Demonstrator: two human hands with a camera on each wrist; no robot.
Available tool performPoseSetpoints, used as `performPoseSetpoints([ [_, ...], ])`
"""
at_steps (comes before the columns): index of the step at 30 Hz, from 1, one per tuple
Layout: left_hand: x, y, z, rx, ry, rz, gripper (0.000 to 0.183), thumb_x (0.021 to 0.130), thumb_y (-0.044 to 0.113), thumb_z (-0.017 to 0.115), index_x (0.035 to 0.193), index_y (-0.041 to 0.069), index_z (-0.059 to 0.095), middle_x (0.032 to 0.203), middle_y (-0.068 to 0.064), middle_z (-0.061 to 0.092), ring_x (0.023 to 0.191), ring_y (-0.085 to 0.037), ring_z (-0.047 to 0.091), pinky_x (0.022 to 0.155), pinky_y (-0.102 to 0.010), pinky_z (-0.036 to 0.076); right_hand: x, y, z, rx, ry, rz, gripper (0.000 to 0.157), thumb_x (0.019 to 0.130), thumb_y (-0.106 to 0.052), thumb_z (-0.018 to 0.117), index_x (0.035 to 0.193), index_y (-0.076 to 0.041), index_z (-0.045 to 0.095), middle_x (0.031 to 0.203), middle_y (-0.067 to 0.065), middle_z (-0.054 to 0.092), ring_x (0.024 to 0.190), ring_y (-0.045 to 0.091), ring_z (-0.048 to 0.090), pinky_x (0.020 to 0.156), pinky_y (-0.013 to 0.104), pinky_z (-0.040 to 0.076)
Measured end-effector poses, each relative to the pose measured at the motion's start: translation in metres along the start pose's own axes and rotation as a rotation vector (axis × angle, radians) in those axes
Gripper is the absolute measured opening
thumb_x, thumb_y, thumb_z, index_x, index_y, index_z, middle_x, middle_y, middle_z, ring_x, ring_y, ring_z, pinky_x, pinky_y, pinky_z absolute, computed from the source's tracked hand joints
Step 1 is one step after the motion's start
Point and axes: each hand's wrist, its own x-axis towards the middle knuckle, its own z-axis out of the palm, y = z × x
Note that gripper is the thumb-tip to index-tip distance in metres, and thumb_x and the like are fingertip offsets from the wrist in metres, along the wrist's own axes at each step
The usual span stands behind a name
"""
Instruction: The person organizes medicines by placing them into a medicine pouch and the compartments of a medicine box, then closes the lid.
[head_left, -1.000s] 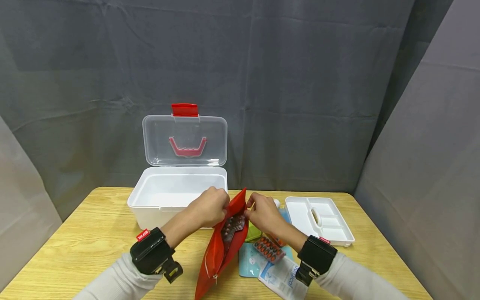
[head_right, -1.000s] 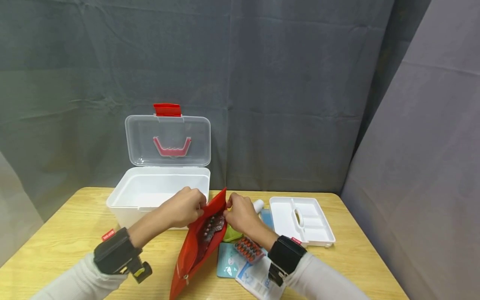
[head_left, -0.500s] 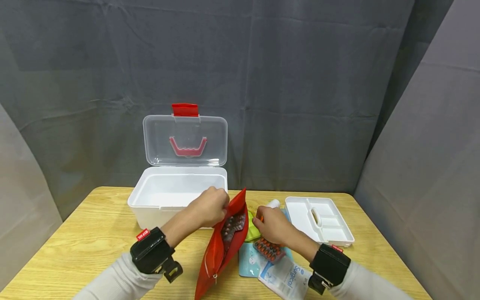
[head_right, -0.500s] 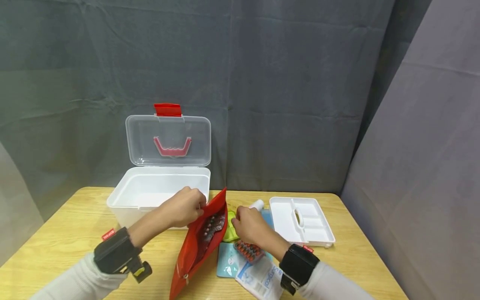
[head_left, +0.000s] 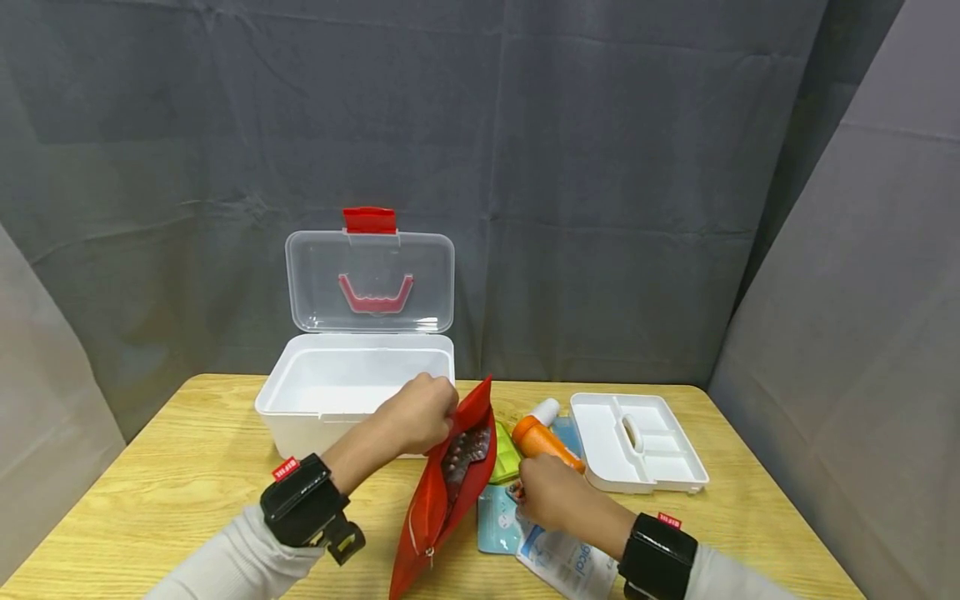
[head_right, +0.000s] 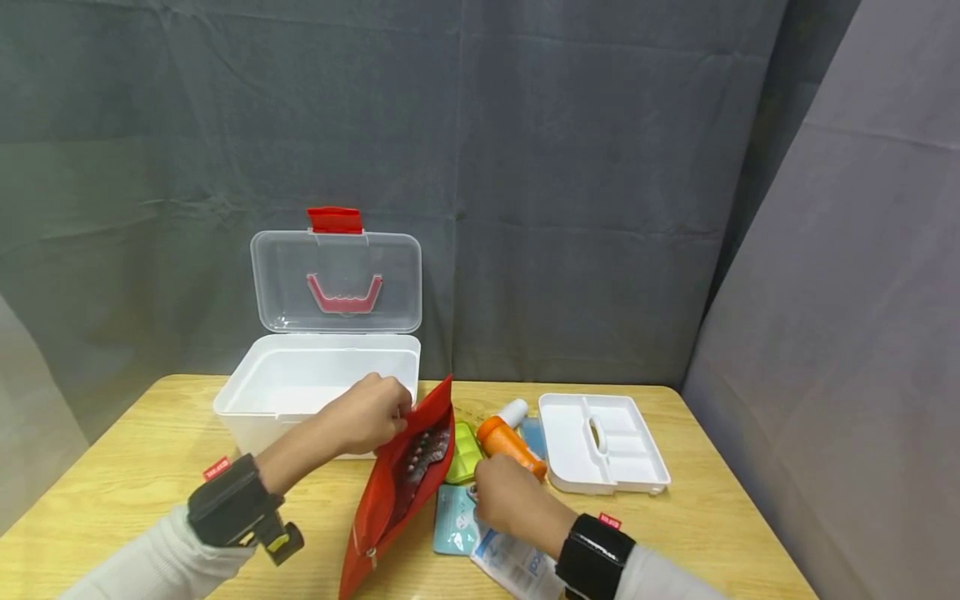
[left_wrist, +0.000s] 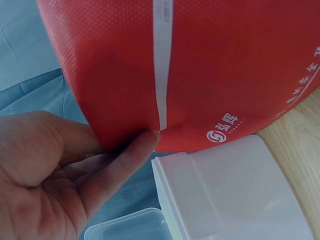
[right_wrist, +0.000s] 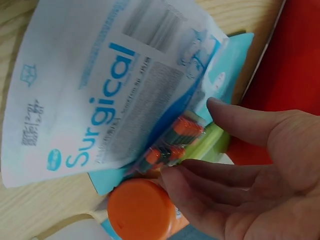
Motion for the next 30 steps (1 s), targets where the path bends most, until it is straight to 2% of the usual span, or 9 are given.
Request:
performPoseSetpoints([
  [4, 0.000, 0.000, 0.000, -0.005, -0.001, 0.001, 0.027, 0.078, -0.009, 0.062, 0.059, 0.009, 0.063, 0.051, 0.002, 0.053, 0.050, -0.015, 0.049, 0.044, -0.024, 0.038, -0.001, 0.000, 0.005, -0.035, 0.016, 0.006, 0.035, 0.069, 0.000, 0.076, 0.063, -0.015, 0.046, 0.064, 0.001, 0.046, 0.058, 0.016, 0.044, 0.052, 0.031, 0.033],
  [12, -0.001, 0.001, 0.000, -0.011, 0.000, 0.001, 0.027, 0.079, -0.010, 0.062, 0.059, 0.008, 0.063, 0.051, 0.001, 0.052, 0.050, -0.015, 0.048, 0.044, -0.024, 0.038, -0.002, -0.001, 0.005, -0.047, 0.014, -0.006, 0.027, 0.075, 0.001, 0.077, 0.070, -0.012, 0.054, 0.066, 0.000, 0.051, 0.059, 0.015, 0.048, 0.052, 0.031, 0.039],
  [25, -0.002, 0.001, -0.002, -0.015, -0.006, -0.015, 0.027, 0.079, -0.010, 0.061, 0.059, 0.008, 0.063, 0.051, 0.001, 0.052, 0.050, -0.016, 0.048, 0.044, -0.023, 0.038, -0.003, -0.004, -0.003, -0.017, -0.004, -0.036, 0.021, 0.074, 0.001, 0.075, 0.073, -0.011, 0.058, 0.066, -0.001, 0.050, 0.059, 0.015, 0.045, 0.053, 0.029, 0.037],
  [30, -0.002, 0.001, -0.002, -0.018, -0.008, -0.021, 0.027, 0.080, -0.009, 0.061, 0.059, 0.008, 0.063, 0.052, 0.001, 0.052, 0.050, -0.016, 0.048, 0.044, -0.023, 0.038, -0.003, -0.004, -0.007, -0.039, 0.044, -0.075, 0.018, 0.070, 0.002, 0.073, 0.073, -0.010, 0.060, 0.066, -0.001, 0.050, 0.059, 0.014, 0.045, 0.053, 0.030, 0.039],
])
